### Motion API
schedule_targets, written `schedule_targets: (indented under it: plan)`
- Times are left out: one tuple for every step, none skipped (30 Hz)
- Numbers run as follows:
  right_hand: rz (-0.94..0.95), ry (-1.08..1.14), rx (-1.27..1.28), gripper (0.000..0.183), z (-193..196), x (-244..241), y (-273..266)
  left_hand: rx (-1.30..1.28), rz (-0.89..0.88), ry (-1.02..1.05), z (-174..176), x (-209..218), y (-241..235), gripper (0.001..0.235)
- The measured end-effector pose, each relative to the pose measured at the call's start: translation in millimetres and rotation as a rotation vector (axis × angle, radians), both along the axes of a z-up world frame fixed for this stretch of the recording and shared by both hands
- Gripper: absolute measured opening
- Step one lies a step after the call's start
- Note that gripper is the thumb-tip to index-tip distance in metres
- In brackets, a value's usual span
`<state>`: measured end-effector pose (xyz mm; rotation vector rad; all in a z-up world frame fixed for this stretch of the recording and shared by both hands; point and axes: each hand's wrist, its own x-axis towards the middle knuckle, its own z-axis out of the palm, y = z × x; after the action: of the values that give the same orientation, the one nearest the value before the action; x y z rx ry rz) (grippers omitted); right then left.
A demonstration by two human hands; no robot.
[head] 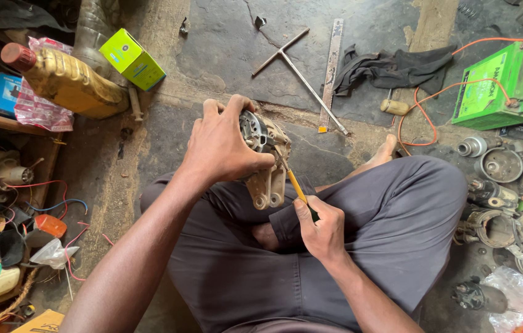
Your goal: The person sits on the floor and uses a screwdriver to pry and separate the housing of a car alternator. They manipulate the tool to loosen internal components and eventually separate the two halves of the casing.
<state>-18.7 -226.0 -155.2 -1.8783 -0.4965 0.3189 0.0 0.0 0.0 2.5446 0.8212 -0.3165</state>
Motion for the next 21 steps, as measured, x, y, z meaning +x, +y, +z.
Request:
schedule_targets:
  plan:
    - [-0.014,-0.039,-0.005,0.029,3.3,0.0,0.4,-0.004,0.003,0.021,-0.5,-0.6,0.8,0.091]
    - [-0.028,-0.078,-0.009,0.027,6.4,0.5,0.3,0.001,-0.015,0.005,-1.1,-1.6,1.6,0.092]
    - [-0.042,-0.117,-0.014,0.026,9.4,1.8,-0.3,0.006,-0.033,-0.012,-1.9,-2.8,2.2,0.093]
    - [-0.036,-0.169,-0.020,0.025,12.5,4.2,-2.2,0.011,-0.051,-0.028,-2.9,-3.6,2.6,0.094]
    - [-0.031,-0.224,-0.024,0.025,15.7,9.0,-4.6,0.016,-0.063,-0.045,-3.6,-4.0,3.3,0.095]
    - [-0.025,-0.278,-0.028,0.025,18.9,14.5,-7.4,0.020,-0.074,-0.062,-4.1,-4.3,4.0,0.095]
    - [-0.014,-0.335,-0.064,0.024,21.8,20.5,-11.0,0.024,-0.088,-0.078,-4.6,-4.6,4.5,0.095]
    - [-0.003,-0.391,-0.099,0.023,24.2,28.0,-15.1,0.023,-0.084,-0.065,-5.1,-4.9,4.9,0.095]
    - [0.007,-0.445,-0.137,0.022,26.3,35.5,-19.9,0.021,-0.082,-0.050,-5.7,-5.2,4.7,0.094]
    - [0.023,-0.463,-0.176,0.023,27.5,43.9,-23.6,0.018,-0.080,-0.036,-6.1,-5.4,4.4,0.094]
    - [0.039,-0.482,-0.216,0.023,28.6,53.0,-27.3,0.015,-0.077,-0.029,-6.2,-5.6,3.8,0.094]
    - [0.055,-0.501,-0.257,0.023,29.7,61.3,-30.4,0.011,-0.075,-0.022,-5.9,-6.0,3.6,0.095]
    - [0.090,-0.504,-0.250,0.023,30.8,69.3,-32.3,0.008,-0.072,-0.017,-5.4,-5.3,3.8,0.096]
    - [0.125,-0.508,-0.243,0.023,32.0,76.7,-33.6,0.010,-0.079,-0.020,-5.1,-4.3,4.2,0.096]
    - [0.167,-0.510,-0.236,0.024,33.6,83.9,-34.9,0.011,-0.081,-0.022,-5.1,-4.4,4.2,0.096]
    - [0.210,-0.535,-0.212,0.023,35.5,91.4,-36.1,0.012,-0.083,-0.024,-5.2,-4.4,4.4,0.096]
    - [0.254,-0.559,-0.186,0.022,37.6,99.2,-37.1,0.012,-0.084,-0.024,-5.4,-4.3,4.4,0.096]
    - [0.298,-0.582,-0.160,0.021,39.7,107.8,-37.9,0.013,-0.084,-0.024,-5.7,-4.4,4.4,0.096]
    - [0.319,-0.617,-0.235,0.023,41.7,117.8,-38.6,0.013,-0.084,-0.024,-6.1,-4.5,4.2,0.096]
    - [0.339,-0.651,-0.310,0.024,43.4,128.8,-39.0,0.011,-0.080,-0.027,-6.3,-4.9,3.8,0.097]
    - [0.359,-0.684,-0.385,0.025,44.2,139.5,-38.8,0.009,-0.077,-0.029,-6.4,-5.6,3.2,0.098]
